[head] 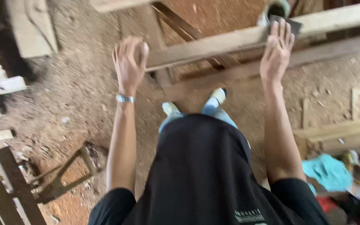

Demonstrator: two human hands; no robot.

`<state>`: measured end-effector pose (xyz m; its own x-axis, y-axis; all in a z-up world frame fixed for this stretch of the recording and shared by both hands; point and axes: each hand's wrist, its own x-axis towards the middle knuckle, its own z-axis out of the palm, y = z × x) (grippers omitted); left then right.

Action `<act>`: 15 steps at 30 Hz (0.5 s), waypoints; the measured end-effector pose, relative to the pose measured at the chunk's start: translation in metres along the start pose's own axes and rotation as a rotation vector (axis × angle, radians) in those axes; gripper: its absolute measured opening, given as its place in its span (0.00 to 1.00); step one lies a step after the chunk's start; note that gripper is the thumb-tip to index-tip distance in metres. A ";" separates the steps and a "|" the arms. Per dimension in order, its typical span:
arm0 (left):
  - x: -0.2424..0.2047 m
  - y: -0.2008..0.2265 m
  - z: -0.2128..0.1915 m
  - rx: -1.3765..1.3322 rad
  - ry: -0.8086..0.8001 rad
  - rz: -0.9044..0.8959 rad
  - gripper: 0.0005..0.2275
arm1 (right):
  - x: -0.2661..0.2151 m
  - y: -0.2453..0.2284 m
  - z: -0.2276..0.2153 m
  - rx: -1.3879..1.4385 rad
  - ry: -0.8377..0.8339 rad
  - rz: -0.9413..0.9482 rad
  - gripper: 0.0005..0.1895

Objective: The person sands the surface and edges of a wooden plank using a piece of sandpaper, repeatedly rubbing it back and forth along the length of the wood.

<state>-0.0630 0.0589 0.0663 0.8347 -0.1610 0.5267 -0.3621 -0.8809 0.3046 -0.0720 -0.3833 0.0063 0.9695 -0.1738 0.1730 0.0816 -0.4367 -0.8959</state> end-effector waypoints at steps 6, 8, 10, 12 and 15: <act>-0.037 -0.045 -0.027 -0.059 -0.354 -0.231 0.36 | -0.022 -0.083 0.139 1.022 0.014 0.385 0.14; -0.047 -0.053 -0.015 -0.278 -0.444 -0.409 0.36 | -0.048 -0.126 0.211 0.277 -0.071 0.030 0.19; -0.051 -0.065 -0.008 -0.226 -0.412 -0.297 0.35 | -0.068 -0.151 0.245 -0.709 -0.198 -0.598 0.23; -0.053 -0.074 -0.006 -0.161 -0.384 -0.220 0.34 | -0.077 -0.154 0.243 -0.637 -0.392 -0.550 0.25; -0.056 -0.075 -0.002 -0.092 -0.337 -0.173 0.33 | -0.069 -0.127 0.200 -0.339 -0.586 -0.164 0.24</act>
<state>-0.0830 0.1343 0.0155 0.9708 -0.1638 0.1755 -0.2265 -0.8669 0.4441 -0.1027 -0.1395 0.0262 0.9237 0.3810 -0.0398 0.2529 -0.6847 -0.6836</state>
